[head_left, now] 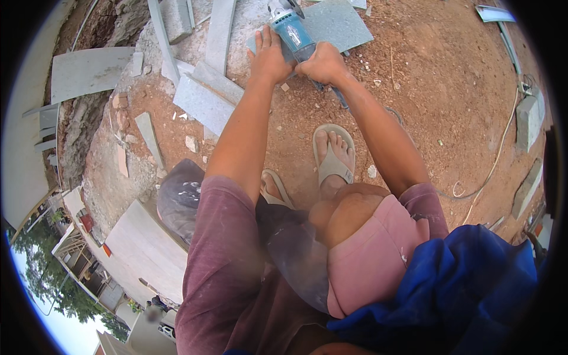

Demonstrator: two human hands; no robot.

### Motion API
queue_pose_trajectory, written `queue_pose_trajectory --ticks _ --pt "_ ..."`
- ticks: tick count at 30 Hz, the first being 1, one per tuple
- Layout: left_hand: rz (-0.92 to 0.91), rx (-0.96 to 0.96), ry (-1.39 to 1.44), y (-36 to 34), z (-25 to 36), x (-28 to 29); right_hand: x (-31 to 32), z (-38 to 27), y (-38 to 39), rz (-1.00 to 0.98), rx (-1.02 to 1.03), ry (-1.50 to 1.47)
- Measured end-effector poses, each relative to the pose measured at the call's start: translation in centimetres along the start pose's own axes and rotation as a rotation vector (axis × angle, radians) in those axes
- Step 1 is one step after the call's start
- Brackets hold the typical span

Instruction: The person receives a rectangular tile from another worker, carries it to a cutting area, and uses an angle grinder to cut the tile into smaller pieces. The person handles the tile and the grinder, making several cuts while standing on a construction site.

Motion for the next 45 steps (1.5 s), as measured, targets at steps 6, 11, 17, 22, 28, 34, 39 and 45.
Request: queue_pose_trajectory --ticks 6,11,17,22,28,34,39,45 --pt "0.027 0.004 -0.026 -0.2 -0.5 -0.2 -0.2 -0.1 0.2 -0.002 -0.002 0.009" --pt "0.017 0.005 -0.024 -0.3 -0.2 -0.3 -0.3 0.7 0.0 0.027 -0.007 0.012" --pt "0.009 0.012 0.010 0.1 0.0 -0.1 -0.3 0.3 0.8 0.004 -0.011 0.008" --pt "0.033 -0.014 -0.027 -0.3 -0.3 -0.4 -0.3 0.4 0.9 -0.002 -0.009 0.018" --pt "-0.010 0.016 -0.059 -0.3 0.1 -0.5 -0.4 1.1 0.9 0.030 -0.002 0.031" --pt "0.058 -0.029 -0.006 -0.3 -0.5 -0.5 -0.6 1.0 1.3 0.004 0.001 0.004" --pt "0.039 -0.022 -0.020 -0.4 -0.3 -0.5 -0.4 1.4 1.2 0.088 0.046 0.003" --pt "-0.024 0.022 -0.068 -0.2 -0.1 -0.5 -0.4 1.4 1.8 0.078 0.032 -0.015"
Point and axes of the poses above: each hand's wrist, its own y-axis away from the middle knuckle, its own x-axis out of the back of the hand, z = x × y, the point moved 9 cm from there along -y, towards the middle knuckle, and after that the axes turned 9 degrees about -z, right-handed, at the moved point
